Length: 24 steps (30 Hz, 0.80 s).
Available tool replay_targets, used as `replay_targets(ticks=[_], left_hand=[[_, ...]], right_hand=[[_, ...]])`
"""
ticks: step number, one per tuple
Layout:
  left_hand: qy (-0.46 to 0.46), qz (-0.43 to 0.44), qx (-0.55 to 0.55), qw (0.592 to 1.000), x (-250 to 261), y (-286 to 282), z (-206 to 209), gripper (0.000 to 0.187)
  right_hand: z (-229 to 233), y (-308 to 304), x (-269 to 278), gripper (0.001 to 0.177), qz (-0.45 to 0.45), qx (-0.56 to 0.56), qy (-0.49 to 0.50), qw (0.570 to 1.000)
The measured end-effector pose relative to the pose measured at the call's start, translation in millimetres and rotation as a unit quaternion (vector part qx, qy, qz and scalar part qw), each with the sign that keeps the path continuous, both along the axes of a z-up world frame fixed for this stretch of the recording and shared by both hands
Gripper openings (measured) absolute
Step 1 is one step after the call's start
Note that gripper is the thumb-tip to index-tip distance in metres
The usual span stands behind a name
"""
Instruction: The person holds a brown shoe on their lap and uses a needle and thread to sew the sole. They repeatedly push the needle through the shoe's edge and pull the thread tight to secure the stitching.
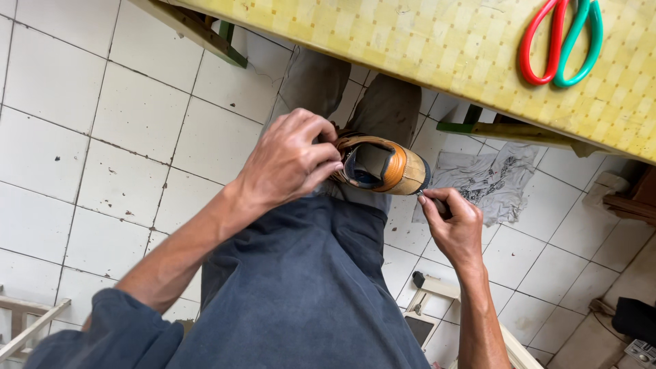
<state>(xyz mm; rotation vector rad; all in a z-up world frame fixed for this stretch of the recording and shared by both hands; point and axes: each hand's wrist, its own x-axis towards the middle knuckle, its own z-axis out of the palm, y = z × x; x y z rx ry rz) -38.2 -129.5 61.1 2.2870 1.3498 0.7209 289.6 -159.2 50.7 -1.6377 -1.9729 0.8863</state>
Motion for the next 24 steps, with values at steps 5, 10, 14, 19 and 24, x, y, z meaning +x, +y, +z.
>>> replay_targets(ticks=[5,10,14,19,24], left_hand=[[-0.35,0.049,-0.219,0.91,21,-9,5,0.009],[-0.674,0.116,-0.432,0.588,48,-16,-15,0.009],[-0.717,0.061,-0.553,0.42,41,-10,-24,0.014],[-0.555,0.084,-0.537,0.629,46,2,-46,0.016],[-0.244,-0.094,-0.29,0.92,67,15,-79,0.017]], right_hand=[[-5,3,-1,0.009,-0.003,-0.012,0.012,1.0],[-2,5,-6,0.009,-0.008,-0.017,0.012,1.0],[-1,3,-5,0.008,-0.005,-0.017,-0.003,1.0],[11,-1,-10,0.006,-0.003,-0.024,-0.049,0.999],[26,-5,-10,0.016,0.021,-0.066,-0.085,0.994]])
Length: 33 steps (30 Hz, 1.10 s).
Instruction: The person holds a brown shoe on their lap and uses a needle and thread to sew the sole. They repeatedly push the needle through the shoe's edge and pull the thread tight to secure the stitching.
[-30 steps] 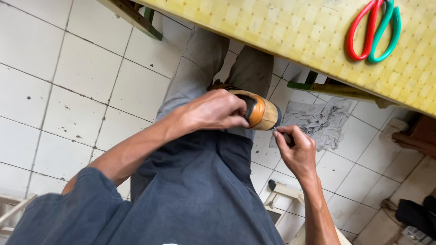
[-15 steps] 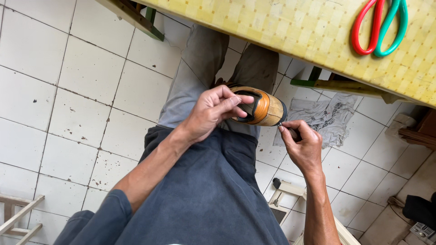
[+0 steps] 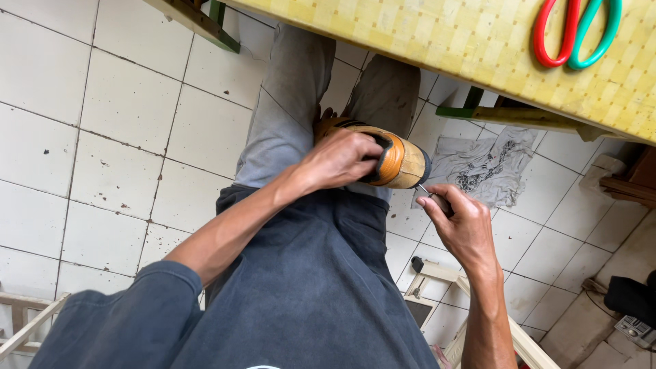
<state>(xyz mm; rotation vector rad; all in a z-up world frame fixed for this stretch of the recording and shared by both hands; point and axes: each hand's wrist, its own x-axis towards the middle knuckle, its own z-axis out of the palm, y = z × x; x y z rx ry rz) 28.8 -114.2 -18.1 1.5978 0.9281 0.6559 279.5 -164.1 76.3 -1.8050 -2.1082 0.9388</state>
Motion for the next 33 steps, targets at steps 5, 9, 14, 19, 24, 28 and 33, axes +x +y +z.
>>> replay_targets(ticks=[5,9,14,19,24,28,33], left_hand=[[-0.081,-0.043,-0.078,0.993,20,21,-14,0.007],[-0.125,-0.035,-0.107,0.986,24,30,-16,0.019],[-0.118,-0.054,-0.106,0.986,24,35,-11,0.023],[-0.125,-0.069,-0.108,0.984,27,39,-1,0.017],[-0.108,-0.079,-0.106,0.985,27,42,2,0.016],[-0.112,-0.099,-0.116,0.982,22,45,10,0.015],[-0.075,-0.1,-0.129,0.984,15,45,15,0.011]], right_hand=[[-3,10,1,0.019,-0.005,0.002,0.014,1.0],[-5,24,2,0.017,-0.005,0.013,0.021,1.0],[-14,24,2,0.015,-0.017,0.018,0.037,0.999],[-27,19,9,0.015,-0.044,0.026,0.049,0.997],[-32,15,7,0.014,-0.053,0.047,0.052,0.996],[-37,13,8,0.015,-0.046,0.061,0.043,0.996],[-25,15,1,0.015,-0.037,0.047,0.006,0.998]])
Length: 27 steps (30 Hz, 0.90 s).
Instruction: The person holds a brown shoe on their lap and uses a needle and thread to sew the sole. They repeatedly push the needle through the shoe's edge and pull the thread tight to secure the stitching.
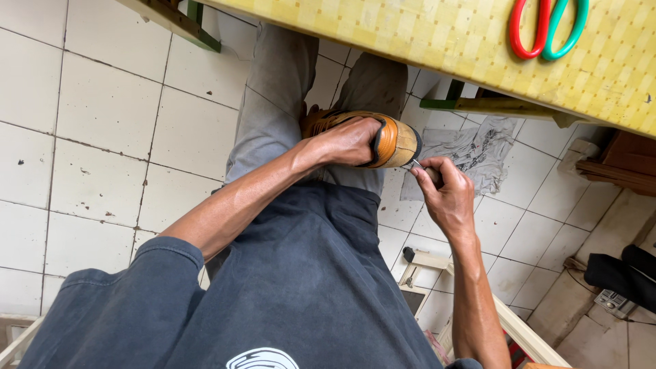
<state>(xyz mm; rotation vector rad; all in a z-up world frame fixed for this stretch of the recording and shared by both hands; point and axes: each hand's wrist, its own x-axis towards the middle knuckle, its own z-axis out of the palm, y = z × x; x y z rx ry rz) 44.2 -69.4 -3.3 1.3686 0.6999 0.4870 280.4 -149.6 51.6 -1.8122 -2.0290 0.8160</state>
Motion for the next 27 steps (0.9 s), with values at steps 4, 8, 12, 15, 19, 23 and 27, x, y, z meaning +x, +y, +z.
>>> replay_targets(ticks=[4,8,12,15,19,23,27], left_hand=[[0.04,-0.007,-0.001,0.999,0,-4,-8,0.011],[0.085,-0.017,0.003,0.996,-1,-5,-13,0.009],[0.092,-0.019,0.008,0.996,-3,-8,-10,0.011],[0.093,-0.019,0.014,0.995,1,-11,-11,0.01],[0.081,-0.02,0.021,0.996,9,-11,-11,0.007],[0.085,-0.036,0.021,0.995,15,-11,-10,0.007],[0.073,-0.037,0.016,0.996,17,-10,-17,0.01]], right_hand=[[21,12,-9,0.018,0.041,-0.068,-0.067,0.995],[18,18,-11,0.019,0.083,-0.136,-0.123,0.98],[11,12,-5,0.018,0.115,-0.103,-0.095,0.983],[-14,4,14,0.016,0.14,-0.025,-0.114,0.983],[-28,-4,21,0.015,0.133,0.031,-0.102,0.985],[-25,-8,20,0.014,0.131,0.063,-0.103,0.984],[-36,-7,26,0.013,0.117,0.091,-0.089,0.985]])
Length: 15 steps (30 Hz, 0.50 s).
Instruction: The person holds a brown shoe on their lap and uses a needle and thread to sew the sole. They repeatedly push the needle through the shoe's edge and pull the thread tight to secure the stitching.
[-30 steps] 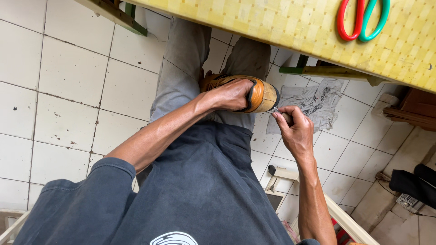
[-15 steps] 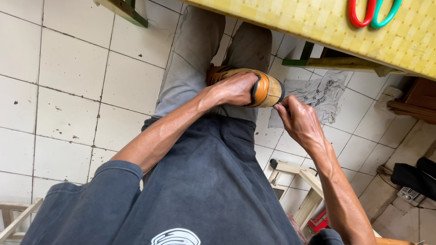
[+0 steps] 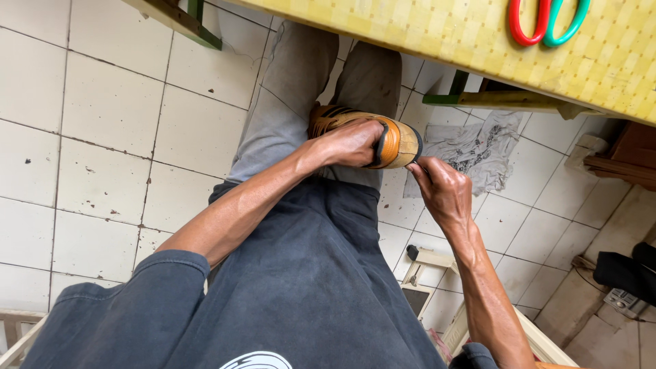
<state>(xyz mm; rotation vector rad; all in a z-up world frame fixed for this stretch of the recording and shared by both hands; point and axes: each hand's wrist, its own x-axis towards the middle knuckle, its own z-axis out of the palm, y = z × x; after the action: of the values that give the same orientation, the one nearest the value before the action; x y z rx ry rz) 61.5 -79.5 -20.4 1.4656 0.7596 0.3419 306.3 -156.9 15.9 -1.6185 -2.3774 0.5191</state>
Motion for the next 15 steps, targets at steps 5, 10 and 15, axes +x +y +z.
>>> replay_targets(ticks=[5,10,15], left_hand=[[0.013,0.022,-0.004,1.0,-1,4,-8,0.011],[0.062,0.029,0.008,0.998,-21,-5,16,0.015],[0.118,0.056,0.045,0.99,-75,-5,81,0.021]], right_hand=[[-4,0,-8,0.015,-0.049,0.019,0.06,0.997],[-6,-6,-23,0.022,-0.129,0.032,0.133,0.982],[4,-8,-46,0.029,-0.184,0.008,0.195,0.963]])
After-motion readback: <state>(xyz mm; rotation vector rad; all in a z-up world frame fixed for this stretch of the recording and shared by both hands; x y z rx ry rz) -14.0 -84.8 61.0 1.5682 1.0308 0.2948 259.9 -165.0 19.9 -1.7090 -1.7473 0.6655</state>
